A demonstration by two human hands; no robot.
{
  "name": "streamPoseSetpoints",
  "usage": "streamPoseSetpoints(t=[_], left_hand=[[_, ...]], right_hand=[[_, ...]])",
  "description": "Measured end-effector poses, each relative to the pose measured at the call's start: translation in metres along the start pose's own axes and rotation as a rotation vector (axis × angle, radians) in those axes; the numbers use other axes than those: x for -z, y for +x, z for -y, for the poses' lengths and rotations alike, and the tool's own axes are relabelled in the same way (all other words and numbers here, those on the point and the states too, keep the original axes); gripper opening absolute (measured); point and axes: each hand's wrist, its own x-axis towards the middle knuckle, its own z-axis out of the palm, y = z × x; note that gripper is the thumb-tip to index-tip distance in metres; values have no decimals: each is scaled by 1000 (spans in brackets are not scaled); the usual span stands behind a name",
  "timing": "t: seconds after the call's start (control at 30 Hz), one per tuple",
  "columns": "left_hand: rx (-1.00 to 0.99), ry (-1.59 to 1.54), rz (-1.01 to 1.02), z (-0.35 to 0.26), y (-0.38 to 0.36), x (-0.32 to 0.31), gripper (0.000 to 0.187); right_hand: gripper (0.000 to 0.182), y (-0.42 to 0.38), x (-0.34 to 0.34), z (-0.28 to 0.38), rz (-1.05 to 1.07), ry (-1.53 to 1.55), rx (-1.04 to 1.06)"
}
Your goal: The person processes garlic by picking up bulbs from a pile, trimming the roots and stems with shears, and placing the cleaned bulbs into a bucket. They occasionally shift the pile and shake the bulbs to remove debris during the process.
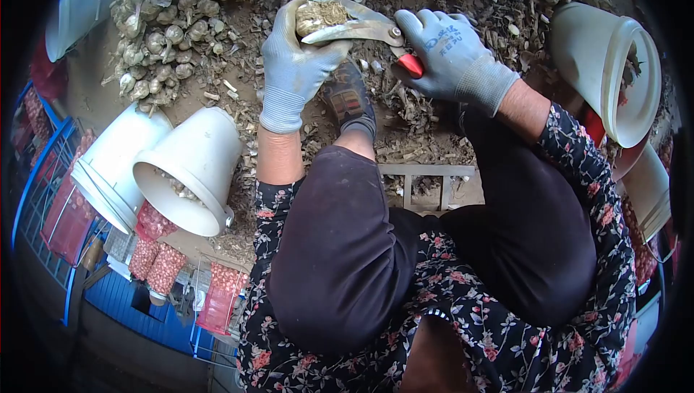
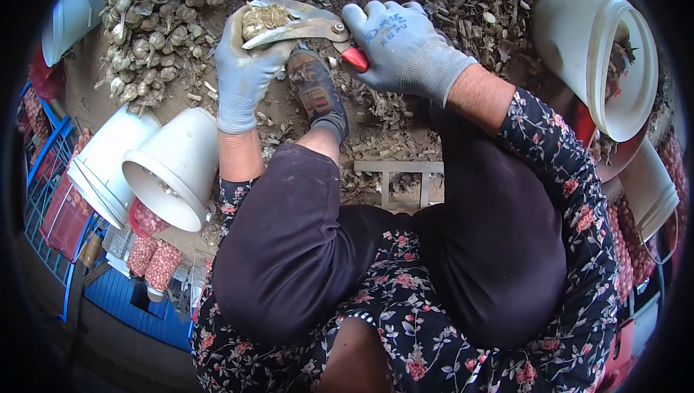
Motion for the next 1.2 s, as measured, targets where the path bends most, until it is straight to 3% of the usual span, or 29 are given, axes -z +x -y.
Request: streamPoseSetpoints(t=[0.03,0.07,0.17,0.23,0.3,0.37,0.4,0.43,0.47,0.5,0.53,0.57,0.6,0.63,0.67,0.7,0.77,0.8,0.87,0.9,0.93,0.97,1.0,1.03,1.07,1.1,1.17,1.2], left_hand=[[-39,90,-12,-1,-1,-1,54],[-34,88,-8,1,-1,-1,54],[-21,-23,40,3,0,4,54],[331,-531,231,0,-3,9,57],[282,-507,196,6,-12,3,55],[341,-568,61,7,-23,7,58],[378,-512,-104,4,-36,20,59],[260,-362,-211,21,-61,46,61],[207,-839,-268,69,-97,97,43],[175,-302,-820,48,-100,129,30],[204,-436,-922,10,-126,143,25],[91,123,-962,24,-160,209,28],[32,34,-1222,5,-169,208,34],[24,33,-1226,9,-183,218,34],[290,757,-1222,8,-190,225,27],[549,1478,-1097,10,-191,233,21],[-59,1920,-986,1,-152,221,23],[172,1313,-847,-4,-119,201,40],[-206,230,-564,-22,-46,89,32],[-320,136,-237,-31,-15,45,35],[-844,694,-88,-37,25,9,39],[-796,744,-56,-32,51,-31,36],[-580,889,103,-20,72,-56,36],[-494,1185,262,9,98,-67,52],[-483,1372,166,11,111,-70,53],[-174,1437,347,2,118,-71,63],[-143,1307,267,21,127,-68,70],[-187,1200,178,29,124,-64,56]], right_hand=[[56,0,0,2,75,-20,-39],[52,-2,-10,-2,-9,2,15],[41,-2,-26,-12,-4,116,32],[39,-5,-29,-16,40,219,1],[28,-5,-38,-20,10,205,-32],[24,-10,-45,-24,6,246,-41],[23,-13,-53,-30,-12,287,-63],[22,-16,-58,-37,-35,330,-86],[24,-21,-59,-41,-28,378,-115],[24,-24,-63,-45,-36,381,-122],[25,-28,-66,-47,-11,400,-156],[27,-31,-68,-49,13,418,-186],[29,-31,-66,-46,65,426,-230],[29,-29,-62,-45,58,426,-224],[29,-28,-59,-42,88,429,-231],[29,-27,-58,-39,112,435,-244],[29,-25,-56,-42,116,417,-232],[30,-25,-57,-42,107,454,-267],[30,-22,-65,-47,64,485,-325],[30,-20,-67,-47,60,486,-326],[30,-20,-68,-49,72,495,-362],[31,-21,-68,-52,83,499,-400],[33,-21,-63,-52,108,541,-423],[33,-23,-65,-54,111,543,-433],[34,-23,-66,-55,112,563,-438],[36,-20,-65,-55,109,582,-436],[45,-19,-54,-55,178,556,-406],[41,-20,-55,-56,157,513,-370]])
